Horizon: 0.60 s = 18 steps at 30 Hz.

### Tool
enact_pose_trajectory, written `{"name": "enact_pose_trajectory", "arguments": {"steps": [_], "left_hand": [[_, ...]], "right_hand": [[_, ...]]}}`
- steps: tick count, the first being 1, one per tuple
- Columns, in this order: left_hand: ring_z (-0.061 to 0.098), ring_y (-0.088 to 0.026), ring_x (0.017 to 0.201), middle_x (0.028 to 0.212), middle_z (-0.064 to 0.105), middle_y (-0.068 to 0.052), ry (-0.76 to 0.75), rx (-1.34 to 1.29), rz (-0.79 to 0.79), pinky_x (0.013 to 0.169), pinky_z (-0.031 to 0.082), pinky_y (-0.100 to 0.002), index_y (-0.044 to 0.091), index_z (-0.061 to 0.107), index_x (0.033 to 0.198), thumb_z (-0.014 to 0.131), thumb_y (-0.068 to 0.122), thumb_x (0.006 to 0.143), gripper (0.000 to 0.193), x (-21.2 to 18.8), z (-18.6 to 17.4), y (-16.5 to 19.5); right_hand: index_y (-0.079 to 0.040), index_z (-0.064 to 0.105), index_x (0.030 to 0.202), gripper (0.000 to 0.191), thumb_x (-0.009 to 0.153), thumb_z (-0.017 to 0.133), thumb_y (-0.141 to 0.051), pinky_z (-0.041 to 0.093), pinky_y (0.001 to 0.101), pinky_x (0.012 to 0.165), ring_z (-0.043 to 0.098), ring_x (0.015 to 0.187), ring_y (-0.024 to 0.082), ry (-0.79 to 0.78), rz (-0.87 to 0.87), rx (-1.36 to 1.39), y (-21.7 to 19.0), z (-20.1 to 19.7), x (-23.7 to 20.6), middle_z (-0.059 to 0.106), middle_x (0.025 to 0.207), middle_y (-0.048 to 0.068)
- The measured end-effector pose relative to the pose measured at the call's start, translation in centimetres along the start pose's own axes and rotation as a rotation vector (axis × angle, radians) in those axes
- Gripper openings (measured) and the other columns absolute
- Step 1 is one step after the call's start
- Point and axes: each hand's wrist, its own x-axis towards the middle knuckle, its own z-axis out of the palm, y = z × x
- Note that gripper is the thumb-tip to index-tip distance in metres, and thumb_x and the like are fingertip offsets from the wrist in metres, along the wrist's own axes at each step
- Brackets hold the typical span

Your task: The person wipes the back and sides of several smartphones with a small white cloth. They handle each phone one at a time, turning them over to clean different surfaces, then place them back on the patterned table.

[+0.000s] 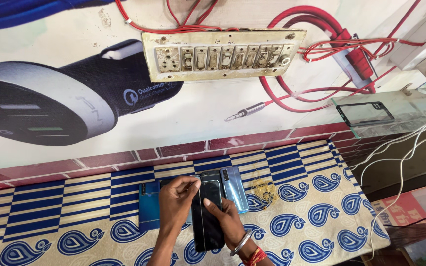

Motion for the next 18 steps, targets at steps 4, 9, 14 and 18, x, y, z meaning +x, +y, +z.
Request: {"name": "enact_pose_trajectory", "arguments": {"steps": [4,9,14,18], "left_hand": [[0.079,-0.013,0.075,0.085,0.082,-0.009,-0.018,0.043,-0.024,0.065,0.062,-0.025,0.004,0.081,0.095,0.080,0.018,0.083,0.019,0.1,-0.1,0.2],[0.077,-0.016,0.073,0.084,0.083,-0.012,-0.079,0.099,-0.087,0.062,0.059,-0.028,0.004,0.083,0.097,0.082,0.018,0.082,0.021,0.6,-0.8,1.0],[0.079,-0.015,0.078,0.085,0.083,-0.010,-0.139,0.093,-0.085,0.069,0.062,-0.027,0.003,0.083,0.095,0.081,0.018,0.082,0.020,0.8,-1.2,1.6],[0.079,-0.015,0.081,0.086,0.083,-0.009,-0.138,0.065,-0.114,0.073,0.063,-0.028,0.003,0.082,0.097,0.081,0.017,0.082,0.020,0.9,-1.0,1.6]], "right_hand": [[0.000,0.072,0.097,0.022,0.095,0.070,-0.022,0.051,0.0245,0.048,0.064,0.053,0.011,-0.012,-0.015,-0.018,-0.3,-0.1,0.0,0.071,0.071,0.005],[0.000,0.073,0.098,0.023,0.095,0.069,-0.022,0.054,0.0244,0.051,0.066,0.055,0.011,-0.022,-0.002,-0.051,-0.3,-0.3,-0.1,0.072,0.073,0.005],[0.002,0.071,0.098,0.026,0.096,0.070,-0.024,0.055,0.0245,0.053,0.067,0.057,0.011,-0.045,-0.022,-0.091,0.2,-0.2,0.1,0.074,0.075,0.007],[0.002,0.071,0.100,0.025,0.096,0.069,-0.023,0.054,0.0243,0.053,0.066,0.057,0.010,-0.042,-0.033,-0.090,0.2,-0.3,0.2,0.074,0.075,0.006]]}}
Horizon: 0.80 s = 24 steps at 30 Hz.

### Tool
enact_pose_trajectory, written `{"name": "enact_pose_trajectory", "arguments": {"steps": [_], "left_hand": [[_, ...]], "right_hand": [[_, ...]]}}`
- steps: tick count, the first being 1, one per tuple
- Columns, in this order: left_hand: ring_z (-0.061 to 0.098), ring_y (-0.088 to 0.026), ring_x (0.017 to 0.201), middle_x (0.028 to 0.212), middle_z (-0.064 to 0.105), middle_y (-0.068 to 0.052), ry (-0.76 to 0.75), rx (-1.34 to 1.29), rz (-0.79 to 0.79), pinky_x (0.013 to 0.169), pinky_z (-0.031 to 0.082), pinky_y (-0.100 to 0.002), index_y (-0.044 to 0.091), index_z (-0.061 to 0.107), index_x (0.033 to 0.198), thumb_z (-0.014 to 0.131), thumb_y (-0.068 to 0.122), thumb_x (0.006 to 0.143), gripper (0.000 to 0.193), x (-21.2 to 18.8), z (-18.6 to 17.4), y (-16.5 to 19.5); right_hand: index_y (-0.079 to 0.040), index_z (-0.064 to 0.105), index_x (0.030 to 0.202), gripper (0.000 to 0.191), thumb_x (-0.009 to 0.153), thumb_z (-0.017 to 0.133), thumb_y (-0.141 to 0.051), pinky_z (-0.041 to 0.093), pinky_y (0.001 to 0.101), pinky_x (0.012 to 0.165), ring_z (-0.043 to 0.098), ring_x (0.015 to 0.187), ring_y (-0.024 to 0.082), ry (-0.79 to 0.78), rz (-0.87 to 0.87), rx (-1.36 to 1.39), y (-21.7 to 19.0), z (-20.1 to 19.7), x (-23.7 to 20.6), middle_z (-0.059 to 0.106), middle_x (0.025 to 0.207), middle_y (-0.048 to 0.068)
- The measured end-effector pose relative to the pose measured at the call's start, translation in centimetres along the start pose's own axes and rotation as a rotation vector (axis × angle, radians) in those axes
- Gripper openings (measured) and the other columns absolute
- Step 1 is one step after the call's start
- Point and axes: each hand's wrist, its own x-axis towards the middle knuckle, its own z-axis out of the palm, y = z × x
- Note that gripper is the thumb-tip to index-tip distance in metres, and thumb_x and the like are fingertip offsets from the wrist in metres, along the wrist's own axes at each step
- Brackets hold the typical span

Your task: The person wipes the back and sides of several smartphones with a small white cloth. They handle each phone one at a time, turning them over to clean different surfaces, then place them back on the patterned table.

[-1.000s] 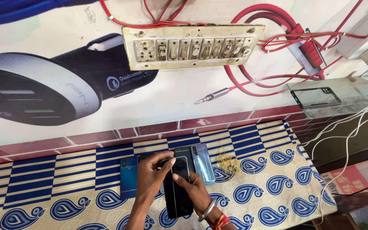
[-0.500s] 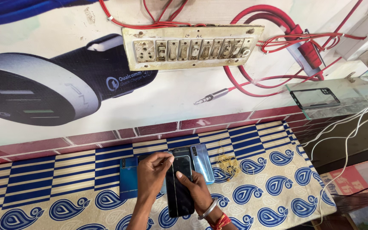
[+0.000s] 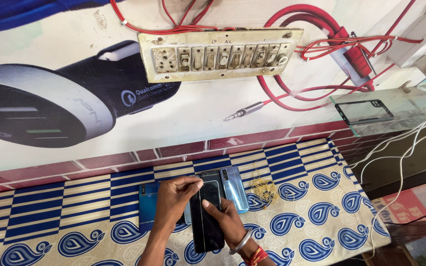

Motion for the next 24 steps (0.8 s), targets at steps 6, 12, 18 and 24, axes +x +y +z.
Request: {"name": "enact_pose_trajectory", "arguments": {"steps": [6,12,18,24], "left_hand": [[0.069,-0.016,0.076,0.085,0.081,-0.015,-0.016,-0.082,-0.092,0.068,0.052,-0.030,0.002,0.080,0.110,0.074,0.024,0.092,0.029,-0.5,0.4,-0.4],[0.077,-0.013,0.082,0.091,0.082,-0.010,0.006,-0.130,-0.140,0.074,0.062,-0.028,0.001,0.077,0.108,0.075,0.028,0.084,0.036,-2.2,1.0,-1.4],[0.072,-0.016,0.074,0.078,0.075,-0.009,-0.029,0.060,-0.295,0.064,0.059,-0.030,0.002,0.078,0.104,0.086,0.032,0.075,0.043,-4.3,1.6,-2.9],[0.062,-0.014,0.065,0.071,0.069,-0.008,0.007,-0.055,-0.320,0.058,0.049,-0.028,0.005,0.078,0.109,0.084,0.028,0.079,0.039,-4.8,1.6,-4.1]], "right_hand": [[0.002,0.071,0.103,0.027,0.097,0.069,-0.023,0.053,0.0234,0.053,0.065,0.057,0.009,0.038,0.041,0.069,-0.5,0.1,-0.1,0.072,0.076,0.004],[0.001,0.070,0.107,0.029,0.095,0.068,-0.025,0.055,0.0244,0.055,0.067,0.061,0.010,0.039,-0.001,0.138,-0.9,0.2,-0.1,0.073,0.079,0.005],[0.003,0.070,0.099,0.030,0.096,0.069,-0.026,0.056,0.0261,0.056,0.069,0.062,0.014,0.077,0.021,0.092,-1.0,0.2,-0.2,0.073,0.078,0.009],[0.002,0.072,0.099,0.034,0.098,0.064,-0.031,0.056,0.0258,0.059,0.069,0.064,0.013,0.030,-0.001,0.124,-0.9,0.3,-0.3,0.074,0.080,0.009]]}}
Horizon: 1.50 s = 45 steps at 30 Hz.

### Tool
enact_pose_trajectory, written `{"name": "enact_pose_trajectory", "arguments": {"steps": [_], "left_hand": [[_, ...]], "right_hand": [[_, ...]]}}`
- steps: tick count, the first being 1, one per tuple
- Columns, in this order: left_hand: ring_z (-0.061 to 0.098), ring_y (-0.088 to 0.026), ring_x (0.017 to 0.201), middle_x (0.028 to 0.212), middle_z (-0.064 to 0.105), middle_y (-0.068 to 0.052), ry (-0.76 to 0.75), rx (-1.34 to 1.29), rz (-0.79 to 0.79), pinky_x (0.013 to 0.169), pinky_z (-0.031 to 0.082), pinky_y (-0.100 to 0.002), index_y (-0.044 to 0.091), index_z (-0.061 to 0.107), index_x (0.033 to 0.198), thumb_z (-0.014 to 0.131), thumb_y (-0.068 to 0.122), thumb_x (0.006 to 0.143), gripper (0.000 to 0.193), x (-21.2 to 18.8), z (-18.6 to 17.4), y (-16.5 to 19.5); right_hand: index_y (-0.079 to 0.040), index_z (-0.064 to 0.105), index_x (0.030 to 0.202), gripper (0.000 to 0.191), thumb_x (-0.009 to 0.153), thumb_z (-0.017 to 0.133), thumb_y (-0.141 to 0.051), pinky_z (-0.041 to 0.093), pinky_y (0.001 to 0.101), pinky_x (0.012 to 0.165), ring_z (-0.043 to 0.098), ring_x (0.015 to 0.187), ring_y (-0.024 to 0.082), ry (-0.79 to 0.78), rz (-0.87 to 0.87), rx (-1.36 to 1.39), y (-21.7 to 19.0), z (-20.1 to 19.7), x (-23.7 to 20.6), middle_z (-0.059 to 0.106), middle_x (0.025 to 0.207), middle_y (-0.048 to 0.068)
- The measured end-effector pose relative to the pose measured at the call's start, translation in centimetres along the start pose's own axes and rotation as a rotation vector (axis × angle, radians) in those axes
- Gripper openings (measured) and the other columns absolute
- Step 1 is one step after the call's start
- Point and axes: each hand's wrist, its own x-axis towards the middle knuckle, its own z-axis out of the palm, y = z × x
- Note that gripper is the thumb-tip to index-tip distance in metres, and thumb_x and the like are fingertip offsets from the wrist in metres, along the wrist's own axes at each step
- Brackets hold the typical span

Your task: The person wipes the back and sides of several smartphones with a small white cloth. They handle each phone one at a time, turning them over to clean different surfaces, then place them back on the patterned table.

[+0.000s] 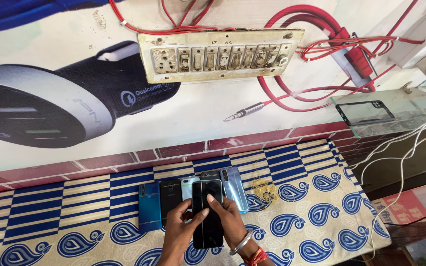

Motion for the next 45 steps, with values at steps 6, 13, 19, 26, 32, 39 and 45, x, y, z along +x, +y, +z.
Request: {"name": "enact_pose_trajectory", "arguments": {"steps": [6,13,19,26,32,39,45], "left_hand": [[0.067,-0.013,0.071,0.079,0.072,-0.009,0.003,-0.124,-0.031,0.066,0.057,-0.029,0.005,0.077,0.111,0.080,0.025,0.081,0.036,0.3,0.1,-0.8],[0.069,-0.019,0.085,0.086,0.071,-0.009,0.003,-0.371,-0.150,0.080,0.056,-0.037,0.006,0.076,0.112,0.069,0.034,0.088,0.037,1.2,-1.1,-2.0],[0.066,-0.018,0.091,0.091,0.068,-0.005,0.070,-0.518,-0.246,0.080,0.054,-0.038,0.008,0.072,0.117,0.070,0.036,0.086,0.043,1.7,-1.8,-2.7],[0.068,-0.017,0.089,0.088,0.068,-0.004,0.010,-0.454,-0.185,0.078,0.055,-0.037,0.008,0.073,0.116,0.073,0.035,0.081,0.044,1.2,-1.3,-2.7],[0.064,-0.019,0.083,0.084,0.066,-0.006,-0.017,-0.396,-0.162,0.074,0.051,-0.036,0.007,0.075,0.115,0.075,0.036,0.083,0.043,0.9,-1.2,-2.4],[0.068,-0.020,0.090,0.087,0.071,-0.009,-0.108,-0.278,-0.146,0.086,0.051,-0.036,0.006,0.076,0.117,0.075,0.034,0.081,0.045,1.2,-0.7,-2.4],[0.067,-0.020,0.098,0.093,0.072,-0.006,-0.192,-0.289,-0.102,0.094,0.050,-0.039,0.007,0.075,0.118,0.076,0.033,0.080,0.046,0.9,0.1,-2.7]], "right_hand": [[0.002,0.072,0.099,0.036,0.099,0.062,-0.033,0.054,0.0251,0.061,0.068,0.066,0.012,0.019,0.011,-0.038,0.7,-0.5,0.4,0.074,0.081,0.007],[0.001,0.064,0.108,0.035,0.104,0.042,-0.026,0.058,0.0326,0.079,0.068,0.085,0.021,0.061,-0.044,0.076,1.6,-2.1,1.8,0.069,0.093,0.012],[-0.001,0.053,0.121,0.039,0.088,0.032,0.007,0.061,0.0412,0.089,0.071,0.100,0.029,0.034,-0.136,0.128,1.4,-2.5,1.7,0.067,0.116,0.020],[-0.003,0.048,0.125,0.042,0.087,0.053,0.015,0.064,0.0383,0.088,0.070,0.114,0.029,0.079,-0.176,0.067,0.5,-1.9,1.7,0.066,0.124,0.020],[-0.003,0.050,0.124,0.043,0.086,0.066,0.010,0.066,0.0328,0.075,0.074,0.097,0.023,0.136,-0.239,-0.041,0.8,-2.2,1.7,0.069,0.117,0.018],[-0.001,0.067,0.102,0.013,0.089,0.072,0.001,0.059,0.0244,0.056,0.071,0.069,0.010,0.175,-0.313,-0.158,2.5,-3.1,2.3,0.074,0.088,0.006],[0.000,0.072,0.090,0.002,0.090,0.074,0.000,0.048,0.0202,0.052,0.063,0.062,0.007,0.277,-0.319,-0.217,3.7,-4.0,3.1,0.073,0.076,0.005]]}}
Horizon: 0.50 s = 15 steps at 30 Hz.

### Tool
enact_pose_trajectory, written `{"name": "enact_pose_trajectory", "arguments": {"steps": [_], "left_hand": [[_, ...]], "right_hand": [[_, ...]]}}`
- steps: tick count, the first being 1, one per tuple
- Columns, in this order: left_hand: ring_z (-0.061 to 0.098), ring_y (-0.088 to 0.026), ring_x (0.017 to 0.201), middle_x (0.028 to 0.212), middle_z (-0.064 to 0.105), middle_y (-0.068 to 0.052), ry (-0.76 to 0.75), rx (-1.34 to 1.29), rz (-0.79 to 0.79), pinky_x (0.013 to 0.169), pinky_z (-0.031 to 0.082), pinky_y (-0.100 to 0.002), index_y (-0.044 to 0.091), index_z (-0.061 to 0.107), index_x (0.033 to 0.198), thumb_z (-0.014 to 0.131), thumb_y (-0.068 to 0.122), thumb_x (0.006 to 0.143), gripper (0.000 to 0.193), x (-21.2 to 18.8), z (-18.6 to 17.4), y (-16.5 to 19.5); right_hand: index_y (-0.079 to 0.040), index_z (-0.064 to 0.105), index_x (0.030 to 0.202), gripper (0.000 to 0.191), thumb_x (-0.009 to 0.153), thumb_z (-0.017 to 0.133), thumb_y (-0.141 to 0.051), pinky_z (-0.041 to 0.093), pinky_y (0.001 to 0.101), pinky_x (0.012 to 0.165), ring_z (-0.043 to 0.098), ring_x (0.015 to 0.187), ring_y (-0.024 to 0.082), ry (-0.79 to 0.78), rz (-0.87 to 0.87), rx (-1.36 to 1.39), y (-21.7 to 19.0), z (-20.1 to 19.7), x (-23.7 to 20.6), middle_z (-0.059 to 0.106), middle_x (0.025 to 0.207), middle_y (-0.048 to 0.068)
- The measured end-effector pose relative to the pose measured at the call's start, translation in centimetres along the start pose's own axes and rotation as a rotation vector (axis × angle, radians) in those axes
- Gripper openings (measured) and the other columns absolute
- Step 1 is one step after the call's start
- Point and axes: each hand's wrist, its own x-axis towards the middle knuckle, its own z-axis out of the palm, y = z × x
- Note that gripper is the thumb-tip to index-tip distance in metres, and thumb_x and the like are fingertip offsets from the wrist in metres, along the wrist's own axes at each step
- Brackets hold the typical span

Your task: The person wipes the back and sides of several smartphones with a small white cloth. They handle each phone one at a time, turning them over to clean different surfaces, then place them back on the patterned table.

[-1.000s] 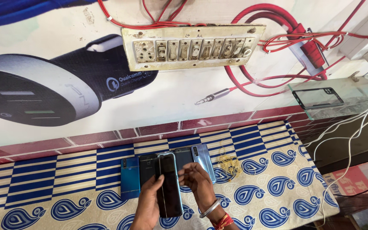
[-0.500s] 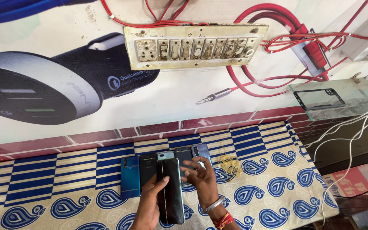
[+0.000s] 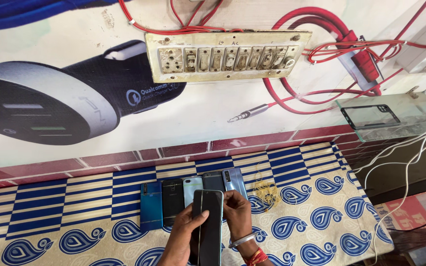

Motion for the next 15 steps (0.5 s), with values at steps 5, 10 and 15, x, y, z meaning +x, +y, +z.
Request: {"name": "enact_pose_trajectory", "arguments": {"steps": [5,10,15], "left_hand": [[0.069,-0.021,0.103,0.093,0.071,-0.009,-0.008,0.037,0.003,0.100,0.048,-0.040,0.007,0.075,0.117,0.076,0.034,0.080,0.046,0.1,0.4,-0.1],[0.067,-0.019,0.108,0.097,0.072,-0.008,0.078,0.083,-0.004,0.103,0.043,-0.037,0.008,0.075,0.117,0.077,0.033,0.078,0.046,0.4,0.7,0.1],[0.070,-0.022,0.099,0.091,0.072,-0.012,0.102,0.048,0.022,0.097,0.051,-0.041,0.005,0.076,0.113,0.079,0.032,0.078,0.043,0.1,0.6,0.6]], "right_hand": [[0.005,0.075,0.097,0.013,0.089,0.064,0.004,0.055,0.0225,0.059,0.068,0.067,0.010,-0.137,-0.014,0.108,0.8,-0.2,-0.2,0.078,0.083,0.009],[0.008,0.076,0.106,0.020,0.094,0.061,0.004,0.057,0.0250,0.066,0.070,0.074,0.012,-0.231,0.039,0.068,0.5,-0.1,-0.5,0.079,0.090,0.011],[0.008,0.073,0.116,0.030,0.091,0.058,0.010,0.058,0.0259,0.080,0.073,0.088,0.014,-0.324,0.076,0.183,-0.5,0.4,-0.5,0.079,0.103,0.013]]}}
